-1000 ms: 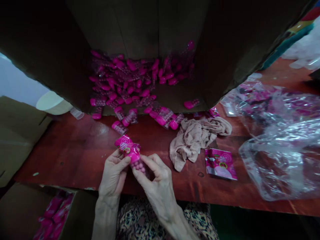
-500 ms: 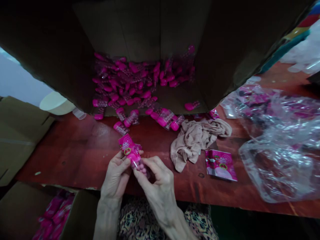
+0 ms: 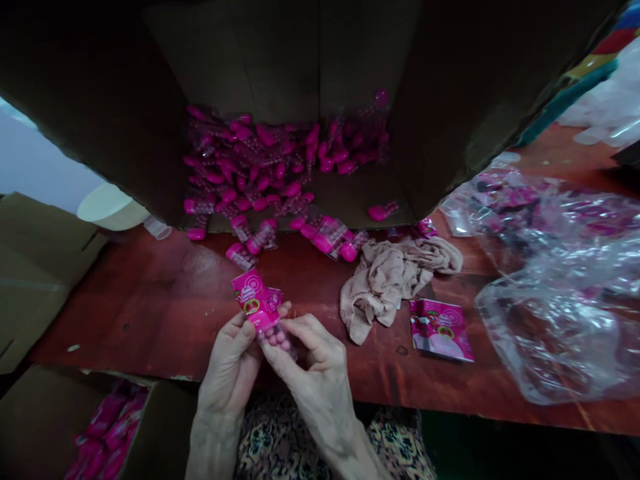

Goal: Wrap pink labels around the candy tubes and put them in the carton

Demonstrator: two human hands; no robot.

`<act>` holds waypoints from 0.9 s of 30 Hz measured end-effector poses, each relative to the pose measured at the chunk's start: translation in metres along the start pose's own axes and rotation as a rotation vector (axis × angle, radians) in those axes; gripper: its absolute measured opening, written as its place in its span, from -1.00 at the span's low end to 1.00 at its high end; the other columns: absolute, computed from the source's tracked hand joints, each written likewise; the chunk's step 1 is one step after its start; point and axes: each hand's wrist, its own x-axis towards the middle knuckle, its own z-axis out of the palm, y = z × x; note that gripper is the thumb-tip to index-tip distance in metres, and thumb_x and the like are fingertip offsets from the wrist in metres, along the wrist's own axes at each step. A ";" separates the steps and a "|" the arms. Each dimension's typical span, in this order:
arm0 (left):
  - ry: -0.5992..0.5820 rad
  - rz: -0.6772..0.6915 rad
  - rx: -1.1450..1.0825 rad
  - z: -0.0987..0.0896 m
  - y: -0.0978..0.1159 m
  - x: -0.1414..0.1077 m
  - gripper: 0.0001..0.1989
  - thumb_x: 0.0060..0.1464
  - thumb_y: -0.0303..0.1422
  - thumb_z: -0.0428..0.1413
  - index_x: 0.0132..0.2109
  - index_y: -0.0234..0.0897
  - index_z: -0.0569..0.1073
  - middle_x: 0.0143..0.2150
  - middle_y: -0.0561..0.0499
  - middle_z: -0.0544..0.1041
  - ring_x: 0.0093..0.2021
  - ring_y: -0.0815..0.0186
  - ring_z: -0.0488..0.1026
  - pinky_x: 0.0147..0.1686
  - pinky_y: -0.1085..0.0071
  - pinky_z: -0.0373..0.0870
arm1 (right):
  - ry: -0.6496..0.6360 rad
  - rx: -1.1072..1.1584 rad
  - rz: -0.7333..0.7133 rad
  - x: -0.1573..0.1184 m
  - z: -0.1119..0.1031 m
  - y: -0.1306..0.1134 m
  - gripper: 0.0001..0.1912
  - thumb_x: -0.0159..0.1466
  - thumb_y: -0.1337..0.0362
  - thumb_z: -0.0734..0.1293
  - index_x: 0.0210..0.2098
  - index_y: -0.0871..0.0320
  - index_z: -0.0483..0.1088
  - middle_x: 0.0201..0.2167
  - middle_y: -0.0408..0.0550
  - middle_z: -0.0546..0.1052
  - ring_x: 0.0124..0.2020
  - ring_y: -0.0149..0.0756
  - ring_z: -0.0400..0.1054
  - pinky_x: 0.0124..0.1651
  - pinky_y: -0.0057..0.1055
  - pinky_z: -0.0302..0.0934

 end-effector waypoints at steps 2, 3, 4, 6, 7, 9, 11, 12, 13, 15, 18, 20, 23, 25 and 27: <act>0.015 0.009 0.027 0.001 0.002 0.000 -0.79 -0.18 -0.38 0.26 -0.30 -0.35 0.55 -0.33 -0.12 0.60 -0.27 0.21 0.52 -0.14 0.27 0.38 | 0.044 -0.073 -0.092 -0.002 0.004 0.002 -0.80 0.14 0.41 0.35 -0.22 0.15 0.47 -0.39 -0.10 0.45 -0.39 -0.38 0.36 -0.36 -0.49 0.30; 0.025 0.020 0.041 0.001 0.003 -0.001 -0.81 -0.17 -0.40 0.26 -0.31 -0.36 0.55 -0.33 -0.13 0.60 -0.26 0.22 0.51 -0.13 0.28 0.38 | 0.072 -0.110 -0.141 -0.003 0.006 0.003 -0.77 0.13 0.44 0.35 -0.19 0.16 0.46 -0.38 -0.09 0.45 -0.39 -0.38 0.36 -0.35 -0.49 0.30; 0.034 0.029 0.049 0.000 0.003 -0.001 -0.81 -0.18 -0.41 0.27 -0.32 -0.36 0.56 -0.34 -0.13 0.60 -0.25 0.22 0.51 -0.13 0.29 0.38 | 0.096 -0.140 -0.181 -0.004 0.007 0.003 -0.74 0.12 0.46 0.35 -0.17 0.16 0.46 -0.38 -0.09 0.44 -0.38 -0.38 0.36 -0.33 -0.49 0.30; 0.041 0.032 0.044 -0.001 0.003 -0.001 -0.79 -0.21 -0.41 0.28 -0.32 -0.35 0.56 -0.34 -0.12 0.60 -0.25 0.21 0.51 -0.13 0.29 0.37 | 0.128 -0.159 -0.219 -0.006 0.007 0.002 -0.70 0.12 0.48 0.34 -0.15 0.16 0.46 -0.37 -0.08 0.44 -0.37 -0.38 0.36 -0.30 -0.49 0.31; 0.035 0.025 0.037 -0.001 0.003 -0.002 -0.78 -0.22 -0.41 0.29 -0.31 -0.33 0.57 -0.33 -0.12 0.60 -0.25 0.21 0.51 -0.13 0.29 0.38 | 0.126 -0.143 -0.205 -0.005 0.006 0.001 -0.71 0.11 0.48 0.35 -0.16 0.15 0.46 -0.38 -0.09 0.44 -0.38 -0.38 0.36 -0.31 -0.48 0.30; 0.003 -0.003 0.032 -0.001 0.000 -0.003 -0.75 -0.22 -0.40 0.29 -0.27 -0.32 0.57 -0.30 -0.11 0.60 -0.26 0.21 0.51 -0.13 0.27 0.37 | 0.073 -0.063 -0.104 -0.003 0.002 0.000 -0.77 0.11 0.44 0.36 -0.22 0.13 0.49 -0.40 -0.10 0.45 -0.39 -0.38 0.36 -0.33 -0.49 0.30; -0.038 -0.028 0.040 -0.001 -0.004 -0.006 -0.73 -0.21 -0.38 0.28 -0.25 -0.32 0.56 -0.28 -0.12 0.60 -0.25 0.20 0.51 -0.11 0.26 0.36 | 0.008 0.075 0.037 0.000 -0.003 0.000 -0.84 0.09 0.38 0.39 -0.30 0.12 0.51 -0.43 -0.13 0.45 -0.42 -0.40 0.34 -0.37 -0.50 0.29; -0.052 -0.035 0.046 0.000 -0.006 -0.007 -0.73 -0.20 -0.38 0.28 -0.25 -0.32 0.56 -0.28 -0.12 0.60 -0.25 0.20 0.51 -0.10 0.26 0.35 | -0.016 0.142 0.103 0.001 -0.004 0.001 -0.86 0.08 0.36 0.40 -0.33 0.11 0.52 -0.44 -0.15 0.45 -0.42 -0.41 0.33 -0.38 -0.51 0.28; -0.058 -0.038 0.051 0.000 -0.007 -0.008 -0.74 -0.19 -0.38 0.27 -0.25 -0.32 0.56 -0.28 -0.12 0.60 -0.24 0.20 0.50 -0.09 0.27 0.35 | -0.025 0.203 0.153 0.002 -0.005 0.002 -0.87 0.06 0.34 0.42 -0.35 0.11 0.52 -0.45 -0.15 0.44 -0.43 -0.41 0.33 -0.38 -0.52 0.28; -0.031 -0.028 0.054 0.000 -0.009 -0.010 -0.77 -0.17 -0.39 0.26 -0.27 -0.32 0.57 -0.31 -0.11 0.60 -0.26 0.22 0.50 -0.10 0.28 0.35 | -0.008 0.302 0.226 0.002 -0.003 0.005 -0.85 0.03 0.32 0.44 -0.36 0.12 0.51 -0.44 -0.15 0.45 -0.42 -0.41 0.34 -0.37 -0.51 0.30; 0.079 0.024 0.035 -0.001 -0.006 -0.010 -0.84 -0.16 -0.40 0.25 -0.33 -0.29 0.57 -0.36 -0.05 0.59 -0.33 0.30 0.49 -0.18 0.35 0.38 | -0.022 0.408 0.337 -0.001 0.003 0.007 -0.72 -0.02 0.31 0.47 -0.28 0.12 0.49 -0.36 -0.13 0.50 -0.35 -0.37 0.39 -0.28 -0.47 0.33; 0.132 0.069 0.025 -0.001 -0.003 -0.010 -0.88 -0.15 -0.40 0.25 -0.36 -0.28 0.57 -0.40 -0.01 0.58 -0.41 0.36 0.47 -0.26 0.41 0.39 | -0.079 0.421 0.410 -0.003 0.007 0.007 -0.67 -0.03 0.30 0.47 -0.24 0.13 0.47 -0.38 -0.13 0.51 -0.39 -0.38 0.40 -0.33 -0.49 0.33; 0.130 0.059 0.041 0.000 -0.002 -0.011 -0.89 -0.10 -0.37 0.22 -0.35 -0.30 0.56 -0.45 0.00 0.55 -0.53 0.43 0.39 -0.42 0.47 0.38 | -0.140 0.398 0.449 -0.005 0.008 0.005 -0.77 0.05 0.23 0.42 -0.30 0.18 0.48 -0.56 -0.17 0.47 -0.57 -0.46 0.32 -0.52 -0.56 0.26; 0.109 0.022 0.047 0.003 -0.005 -0.013 -0.87 -0.10 -0.37 0.21 -0.34 -0.31 0.55 -0.48 0.00 0.54 -0.59 0.46 0.34 -0.55 0.52 0.32 | -0.128 0.385 0.456 -0.005 0.007 0.004 -0.79 0.08 0.19 0.40 -0.35 0.21 0.48 -0.63 -0.19 0.42 -0.63 -0.49 0.28 -0.57 -0.58 0.22; 0.093 0.002 0.048 0.005 -0.009 -0.016 -0.87 -0.14 -0.39 0.24 -0.35 -0.31 0.54 -0.50 0.00 0.54 -0.62 0.46 0.32 -0.63 0.55 0.24 | -0.092 0.362 0.448 -0.005 0.006 0.003 -0.78 0.08 0.18 0.40 -0.36 0.21 0.47 -0.63 -0.19 0.41 -0.64 -0.49 0.27 -0.58 -0.59 0.21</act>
